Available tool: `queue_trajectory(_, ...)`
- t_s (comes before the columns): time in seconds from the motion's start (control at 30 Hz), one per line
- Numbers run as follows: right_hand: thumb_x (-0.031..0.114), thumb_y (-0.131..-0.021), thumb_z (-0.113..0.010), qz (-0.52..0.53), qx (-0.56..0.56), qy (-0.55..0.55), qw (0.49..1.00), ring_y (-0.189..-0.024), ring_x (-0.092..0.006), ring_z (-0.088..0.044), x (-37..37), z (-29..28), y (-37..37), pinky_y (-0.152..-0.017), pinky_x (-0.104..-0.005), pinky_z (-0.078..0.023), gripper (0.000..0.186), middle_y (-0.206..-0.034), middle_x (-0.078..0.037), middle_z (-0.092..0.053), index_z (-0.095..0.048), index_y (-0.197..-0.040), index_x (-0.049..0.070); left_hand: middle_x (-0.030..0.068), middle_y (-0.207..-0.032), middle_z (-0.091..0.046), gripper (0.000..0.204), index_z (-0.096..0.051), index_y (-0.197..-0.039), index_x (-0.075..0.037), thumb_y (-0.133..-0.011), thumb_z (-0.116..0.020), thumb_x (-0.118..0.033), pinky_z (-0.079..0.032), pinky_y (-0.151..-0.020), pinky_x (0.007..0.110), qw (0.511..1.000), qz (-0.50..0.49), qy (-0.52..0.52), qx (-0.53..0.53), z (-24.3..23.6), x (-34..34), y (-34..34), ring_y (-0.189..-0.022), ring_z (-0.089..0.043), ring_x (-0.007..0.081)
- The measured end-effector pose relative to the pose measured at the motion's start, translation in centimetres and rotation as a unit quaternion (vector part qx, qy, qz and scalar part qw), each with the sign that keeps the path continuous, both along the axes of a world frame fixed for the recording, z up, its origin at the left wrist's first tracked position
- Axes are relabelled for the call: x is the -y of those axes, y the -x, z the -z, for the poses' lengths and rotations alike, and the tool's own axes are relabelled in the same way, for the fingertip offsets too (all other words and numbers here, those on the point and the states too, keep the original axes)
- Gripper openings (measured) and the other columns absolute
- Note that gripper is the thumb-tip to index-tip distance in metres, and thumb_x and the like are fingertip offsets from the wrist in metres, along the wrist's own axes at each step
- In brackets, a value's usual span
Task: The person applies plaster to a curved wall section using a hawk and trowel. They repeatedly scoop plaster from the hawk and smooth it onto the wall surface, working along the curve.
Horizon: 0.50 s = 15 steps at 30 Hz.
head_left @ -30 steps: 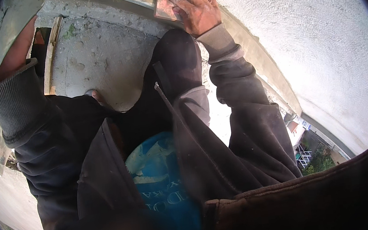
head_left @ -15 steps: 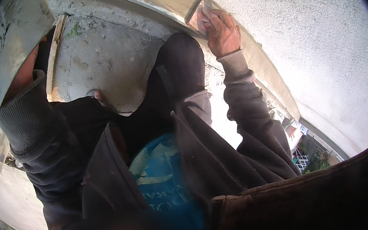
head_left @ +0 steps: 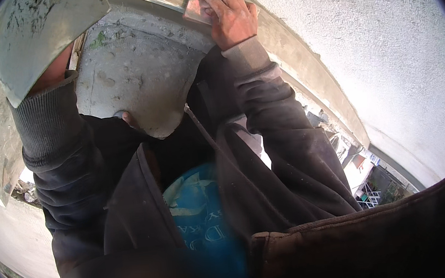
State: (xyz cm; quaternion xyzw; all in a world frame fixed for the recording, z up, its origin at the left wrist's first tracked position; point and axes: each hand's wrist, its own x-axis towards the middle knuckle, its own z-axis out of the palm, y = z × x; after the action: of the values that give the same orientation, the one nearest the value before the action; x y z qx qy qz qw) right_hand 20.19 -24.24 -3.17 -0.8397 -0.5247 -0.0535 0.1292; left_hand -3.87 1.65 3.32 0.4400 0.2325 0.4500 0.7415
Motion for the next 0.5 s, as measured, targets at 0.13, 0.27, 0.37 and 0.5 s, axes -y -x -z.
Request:
queue_trajectory(0.13, 0.009, -0.086, -0.065, 0.052, 0.062, 0.032, 0.996, -0.116, -0.0211, -0.061, 1.1, 1.0, -2.3, -0.094, -0.0459, -0.046, 0.045, -0.124, 0.002, -0.065, -0.067, -0.127, 0.028, 0.0149, -0.149, -0.050, 0.056, -0.045, -0.149, -0.008, -0.103, -0.054, -0.039, -0.042, -0.114, 0.049, 1.000, -0.013, 0.000, -0.002, 0.0, -0.2, -0.3, -0.137, -0.048, 0.0330)
queue_trajectory(0.27, 0.005, -0.086, -0.062, 0.117, 0.041, 0.087, 0.989, -0.115, -0.0246, -0.062, 10.3, -0.3, -4.9, -0.095, -0.0461, -0.048, 0.049, -0.124, 0.000, -0.066, -0.067, -0.129, 0.026, 0.0148, -0.150, -0.049, 0.057, -0.045, -0.149, -0.008, -0.103, -0.054, -0.040, -0.042, -0.114, 0.049, 1.000, -0.022, 0.003, 0.009, 0.2, -0.1, 0.7, -0.137, -0.048, 0.0332)
queue_trajectory(0.37, 0.002, -0.085, -0.060, 0.059, -0.007, -0.003, 0.998, -0.111, -0.0270, -0.064, 13.8, 0.7, -5.6, -0.092, -0.0445, -0.050, 0.050, -0.120, -0.004, -0.067, -0.067, -0.130, 0.022, 0.0148, -0.150, -0.049, 0.058, -0.044, -0.150, -0.008, -0.103, -0.054, -0.041, -0.042, -0.114, 0.049, 1.000, -0.019, -0.002, 0.019, 0.0, 0.3, 0.8, -0.137, -0.048, 0.0332)
queue_trajectory(0.5, 0.008, -0.085, -0.065, -0.039, 0.008, -0.035, 0.999, -0.110, -0.0230, -0.059, 0.0, 0.9, -0.1, -0.092, -0.0473, -0.042, 0.049, -0.121, 0.001, -0.063, -0.065, -0.131, 0.023, 0.0147, -0.151, -0.049, 0.058, -0.044, -0.150, -0.009, -0.103, -0.054, -0.042, -0.041, -0.114, 0.050, 1.000, -0.025, 0.005, 0.018, 0.2, 0.8, 0.2, -0.138, -0.048, 0.0334)
